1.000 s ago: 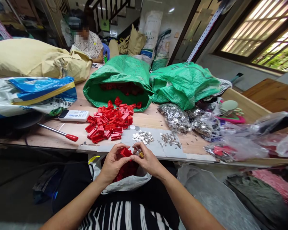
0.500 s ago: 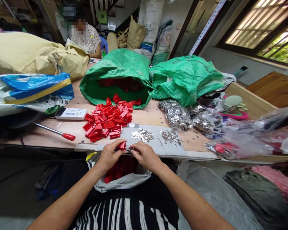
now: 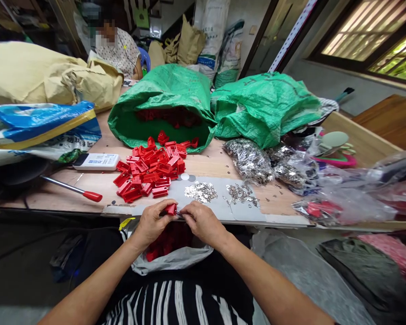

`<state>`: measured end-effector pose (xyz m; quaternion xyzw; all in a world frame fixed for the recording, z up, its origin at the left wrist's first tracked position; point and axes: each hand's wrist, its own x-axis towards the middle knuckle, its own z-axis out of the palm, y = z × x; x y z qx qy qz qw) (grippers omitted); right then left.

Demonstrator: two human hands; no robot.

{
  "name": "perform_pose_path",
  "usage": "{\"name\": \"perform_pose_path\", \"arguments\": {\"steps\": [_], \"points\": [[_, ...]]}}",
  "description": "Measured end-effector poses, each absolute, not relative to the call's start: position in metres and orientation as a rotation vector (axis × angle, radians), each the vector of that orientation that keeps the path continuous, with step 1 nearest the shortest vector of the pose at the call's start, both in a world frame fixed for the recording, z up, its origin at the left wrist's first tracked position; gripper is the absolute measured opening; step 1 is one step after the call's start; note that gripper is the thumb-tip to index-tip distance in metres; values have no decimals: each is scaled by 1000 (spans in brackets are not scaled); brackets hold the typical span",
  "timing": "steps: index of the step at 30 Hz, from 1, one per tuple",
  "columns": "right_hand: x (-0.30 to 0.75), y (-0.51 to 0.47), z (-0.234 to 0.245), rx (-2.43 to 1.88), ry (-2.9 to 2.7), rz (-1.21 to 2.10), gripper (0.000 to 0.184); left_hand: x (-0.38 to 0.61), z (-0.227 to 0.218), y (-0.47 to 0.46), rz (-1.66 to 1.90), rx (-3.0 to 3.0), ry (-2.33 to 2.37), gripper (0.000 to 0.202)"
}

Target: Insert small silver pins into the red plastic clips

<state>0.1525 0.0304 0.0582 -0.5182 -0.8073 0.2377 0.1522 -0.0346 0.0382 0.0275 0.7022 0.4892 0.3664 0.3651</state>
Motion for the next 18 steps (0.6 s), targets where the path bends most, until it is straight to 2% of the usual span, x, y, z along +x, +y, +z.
{"name": "perform_pose_path", "arguments": {"steps": [6,13,18], "points": [[142,27,60,-1629,-2293,623,18,-32,25,39,953,1766,1241,28],[159,24,64,-1375,-2213,829,23,-33,30,30,1032,1695,1253,29],[168,15,71,-1252,-2114,917,18,-30,45,19,1195,1410,1177,28]]}}
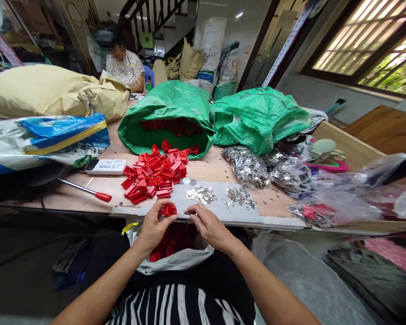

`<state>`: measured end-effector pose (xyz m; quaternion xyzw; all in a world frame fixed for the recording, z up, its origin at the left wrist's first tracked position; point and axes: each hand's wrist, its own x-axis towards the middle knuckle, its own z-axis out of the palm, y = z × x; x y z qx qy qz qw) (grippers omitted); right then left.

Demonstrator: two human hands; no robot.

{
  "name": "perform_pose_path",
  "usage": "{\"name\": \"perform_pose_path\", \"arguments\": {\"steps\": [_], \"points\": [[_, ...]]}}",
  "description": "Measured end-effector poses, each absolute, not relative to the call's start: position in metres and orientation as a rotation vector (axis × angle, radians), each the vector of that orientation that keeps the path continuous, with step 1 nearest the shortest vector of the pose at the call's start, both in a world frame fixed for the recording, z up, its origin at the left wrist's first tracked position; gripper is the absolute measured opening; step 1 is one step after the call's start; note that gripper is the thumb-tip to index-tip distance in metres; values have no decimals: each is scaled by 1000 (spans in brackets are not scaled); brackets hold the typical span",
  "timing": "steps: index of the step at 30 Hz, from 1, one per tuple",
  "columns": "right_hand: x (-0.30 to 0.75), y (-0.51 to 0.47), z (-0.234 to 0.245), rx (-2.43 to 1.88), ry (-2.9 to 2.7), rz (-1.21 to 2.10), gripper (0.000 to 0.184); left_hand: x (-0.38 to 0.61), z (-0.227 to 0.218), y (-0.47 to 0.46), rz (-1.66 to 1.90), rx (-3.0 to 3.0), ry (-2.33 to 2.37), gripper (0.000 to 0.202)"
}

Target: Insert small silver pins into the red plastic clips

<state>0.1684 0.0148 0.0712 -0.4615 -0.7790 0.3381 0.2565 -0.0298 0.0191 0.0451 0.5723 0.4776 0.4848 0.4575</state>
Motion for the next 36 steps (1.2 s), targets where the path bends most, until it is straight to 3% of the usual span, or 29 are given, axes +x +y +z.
{"name": "perform_pose_path", "arguments": {"steps": [3,9,21,28,33,36], "points": [[167,9,78,-1237,-2079,1053,18,-25,55,13,1226,949,975,19],[153,1,91,-1196,-2130,1081,36,-21,66,1,1093,291,682,6],[146,-2,94,-1179,-2037,1075,27,-16,71,-11,1060,52,658,28],[142,8,75,-1120,-1792,1371,42,-18,64,-13,1103,151,656,10],[138,25,71,-1308,-2016,988,34,-31,36,-16,1112,732,990,20],[130,40,69,-1451,-2138,709,26,-39,18,-19,1062,1217,1298,8]]}}
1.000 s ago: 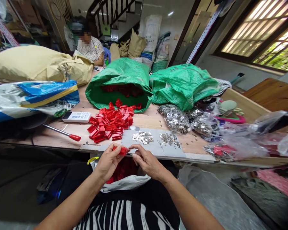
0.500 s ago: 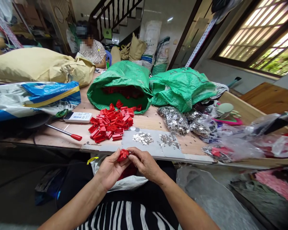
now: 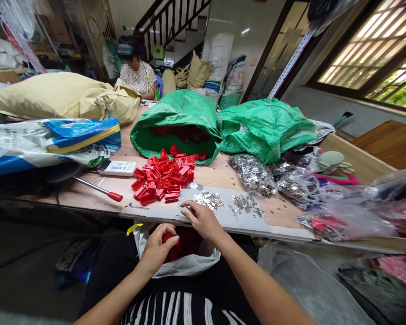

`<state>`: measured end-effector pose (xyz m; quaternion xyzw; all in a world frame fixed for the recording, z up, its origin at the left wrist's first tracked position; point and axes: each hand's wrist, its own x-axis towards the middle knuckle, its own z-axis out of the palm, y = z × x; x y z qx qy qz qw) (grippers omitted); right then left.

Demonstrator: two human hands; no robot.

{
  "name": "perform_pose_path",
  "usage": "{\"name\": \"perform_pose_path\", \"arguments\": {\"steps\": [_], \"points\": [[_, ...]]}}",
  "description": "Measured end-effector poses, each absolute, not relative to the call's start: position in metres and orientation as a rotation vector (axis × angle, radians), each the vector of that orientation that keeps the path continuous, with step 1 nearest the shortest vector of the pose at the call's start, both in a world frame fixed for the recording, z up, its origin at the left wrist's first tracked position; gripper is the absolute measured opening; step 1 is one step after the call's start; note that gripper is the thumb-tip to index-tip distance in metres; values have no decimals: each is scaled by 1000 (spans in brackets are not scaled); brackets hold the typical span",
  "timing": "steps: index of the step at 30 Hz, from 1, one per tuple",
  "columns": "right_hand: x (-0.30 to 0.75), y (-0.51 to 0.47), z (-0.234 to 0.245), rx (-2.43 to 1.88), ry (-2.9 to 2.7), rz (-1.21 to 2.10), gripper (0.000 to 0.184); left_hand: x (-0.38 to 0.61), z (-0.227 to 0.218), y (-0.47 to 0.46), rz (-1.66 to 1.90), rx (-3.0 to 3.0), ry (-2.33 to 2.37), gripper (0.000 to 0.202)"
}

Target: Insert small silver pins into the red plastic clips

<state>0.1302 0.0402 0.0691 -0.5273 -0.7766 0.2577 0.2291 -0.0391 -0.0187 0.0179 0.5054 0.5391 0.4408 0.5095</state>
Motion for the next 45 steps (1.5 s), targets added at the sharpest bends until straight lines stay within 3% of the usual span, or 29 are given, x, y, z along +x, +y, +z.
{"name": "perform_pose_path", "arguments": {"steps": [9,19,24,30,35,39,45], "points": [[99,81,62,-1630,-2374,289,33,-48,2,-18,1039,1401,1307,5],[106,79,66,-1647,-2316,356,23,-51,15,-12,1166,1641,1393,14],[122,59,75,-1574,-2303,436,22,-47,28,-1,1412,2215,1481,40],[143,21,70,-1512,-2375,480,23,-33,18,8,1123,2573,1414,50],[161,7,63,-1552,-2246,575,21,-23,3,8,1071,2466,1217,41],[203,10,64,-1723,-1972,538,21,-23,10,4,1072,2047,1289,34],[267,15,61,-2121,-1700,205,15,-20,34,-7,965,1039,1106,58]]}}
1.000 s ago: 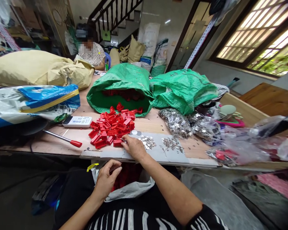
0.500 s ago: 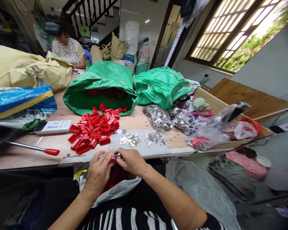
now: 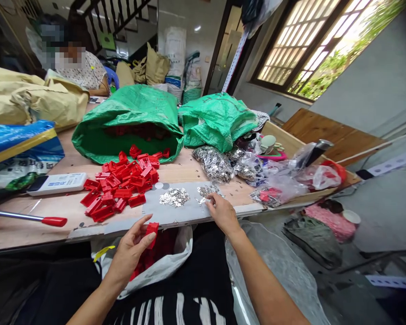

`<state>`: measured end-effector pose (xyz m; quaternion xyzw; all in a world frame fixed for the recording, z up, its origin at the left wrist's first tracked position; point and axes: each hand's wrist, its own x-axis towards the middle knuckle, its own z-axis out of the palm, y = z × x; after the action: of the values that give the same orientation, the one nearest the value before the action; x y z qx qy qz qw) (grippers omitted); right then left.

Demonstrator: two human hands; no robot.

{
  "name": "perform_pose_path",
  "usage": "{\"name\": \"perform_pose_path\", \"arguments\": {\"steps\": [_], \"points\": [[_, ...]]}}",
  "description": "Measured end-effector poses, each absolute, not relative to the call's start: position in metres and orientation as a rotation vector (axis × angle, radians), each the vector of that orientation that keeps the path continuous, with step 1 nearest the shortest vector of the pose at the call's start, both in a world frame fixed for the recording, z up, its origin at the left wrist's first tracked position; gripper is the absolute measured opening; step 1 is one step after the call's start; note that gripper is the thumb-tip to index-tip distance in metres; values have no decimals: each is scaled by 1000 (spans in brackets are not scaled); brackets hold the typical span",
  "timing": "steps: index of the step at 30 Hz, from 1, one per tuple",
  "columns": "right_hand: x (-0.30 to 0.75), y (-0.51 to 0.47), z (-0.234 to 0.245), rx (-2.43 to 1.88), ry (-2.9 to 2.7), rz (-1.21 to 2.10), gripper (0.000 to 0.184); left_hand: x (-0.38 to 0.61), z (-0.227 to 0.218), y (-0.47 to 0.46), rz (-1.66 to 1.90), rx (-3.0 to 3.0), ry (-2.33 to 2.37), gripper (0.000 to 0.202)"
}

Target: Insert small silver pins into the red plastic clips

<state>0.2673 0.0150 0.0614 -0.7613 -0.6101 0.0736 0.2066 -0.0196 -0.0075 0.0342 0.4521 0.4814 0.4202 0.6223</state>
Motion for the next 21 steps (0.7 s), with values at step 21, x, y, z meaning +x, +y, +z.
{"name": "perform_pose_path", "arguments": {"steps": [21], "points": [[246,3,79,-1690,-1719,456,11,-5,48,-20,1185,922,956,35]]}}
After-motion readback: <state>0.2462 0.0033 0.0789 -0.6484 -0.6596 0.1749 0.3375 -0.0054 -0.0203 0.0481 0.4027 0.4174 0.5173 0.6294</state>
